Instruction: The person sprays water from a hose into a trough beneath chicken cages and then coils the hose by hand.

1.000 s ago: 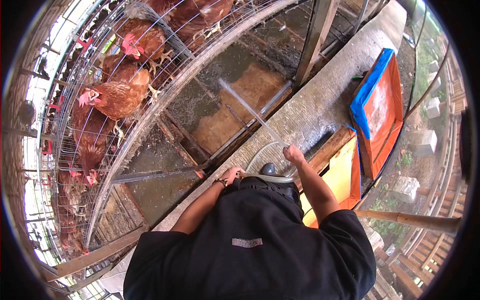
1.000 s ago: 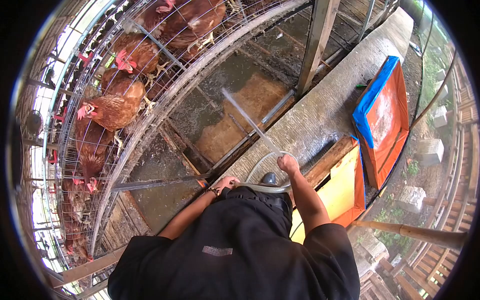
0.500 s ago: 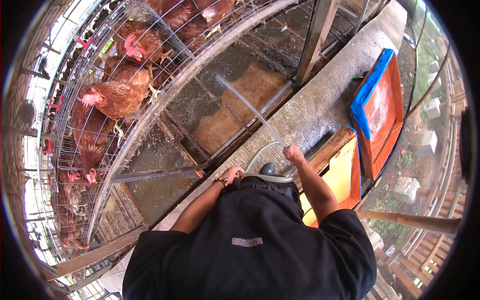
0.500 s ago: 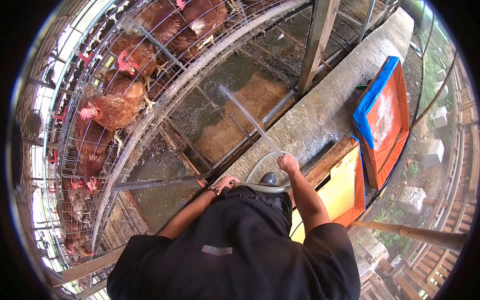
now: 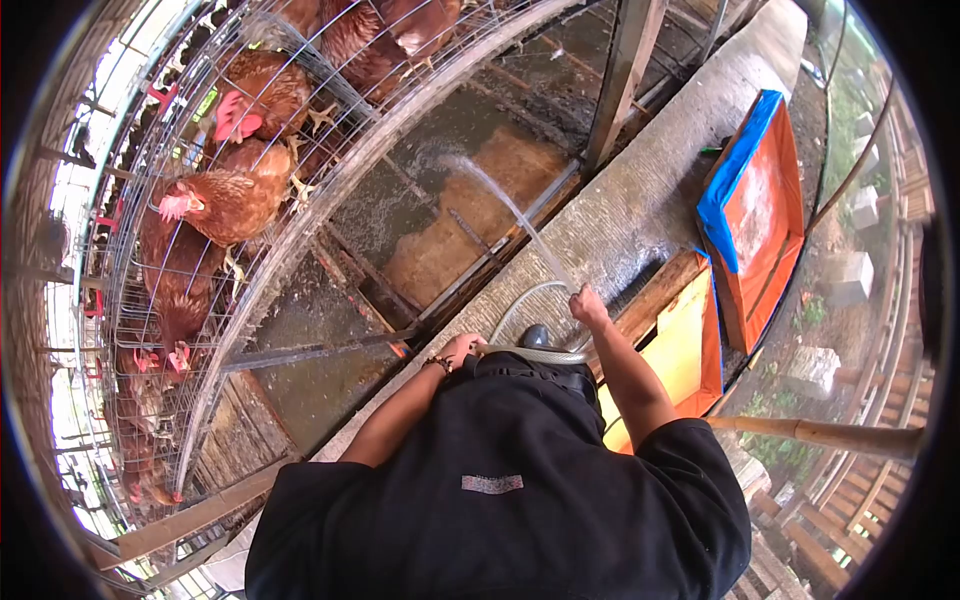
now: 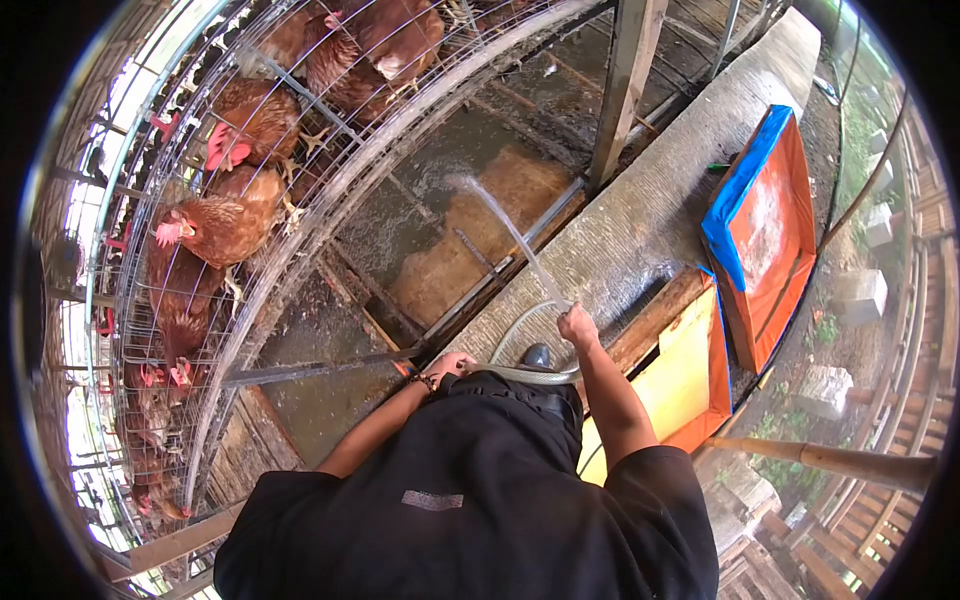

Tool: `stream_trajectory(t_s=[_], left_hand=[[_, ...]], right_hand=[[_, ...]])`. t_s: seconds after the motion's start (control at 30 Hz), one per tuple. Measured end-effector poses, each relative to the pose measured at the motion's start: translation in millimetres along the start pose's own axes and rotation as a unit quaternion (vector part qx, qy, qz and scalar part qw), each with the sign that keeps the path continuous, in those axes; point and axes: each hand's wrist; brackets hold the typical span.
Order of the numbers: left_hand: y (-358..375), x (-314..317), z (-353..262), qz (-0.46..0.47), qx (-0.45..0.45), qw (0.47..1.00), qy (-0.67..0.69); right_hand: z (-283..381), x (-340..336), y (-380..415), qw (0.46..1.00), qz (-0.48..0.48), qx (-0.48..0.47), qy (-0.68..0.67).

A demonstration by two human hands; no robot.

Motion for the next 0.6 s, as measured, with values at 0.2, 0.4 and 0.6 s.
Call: stream_trajectory(t_s=[0.2,0.4,0.6], left_hand=[[-7,0,9,0.008,-0.006,1.000,-0.016],[-8,-2,9,0.011,-0.017,0.999,-0.027],[-2,-4,-6,0.011,-0.026,0.999,-0.020]], right_hand=[[-2,-3,3,0.999,-0.038,0.006,-0.036],[-5,-9,4,0.998,-0.055,-0.004,-0.039],[-1,-17,7,0.995,-0.069,0.018,-0.067]])
Point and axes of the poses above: each hand's wrist, its own y-axis away from the middle knuckle, its own x-axis out of the palm, z = x × y, and after that the axes turned 10 degrees about z, right-handed
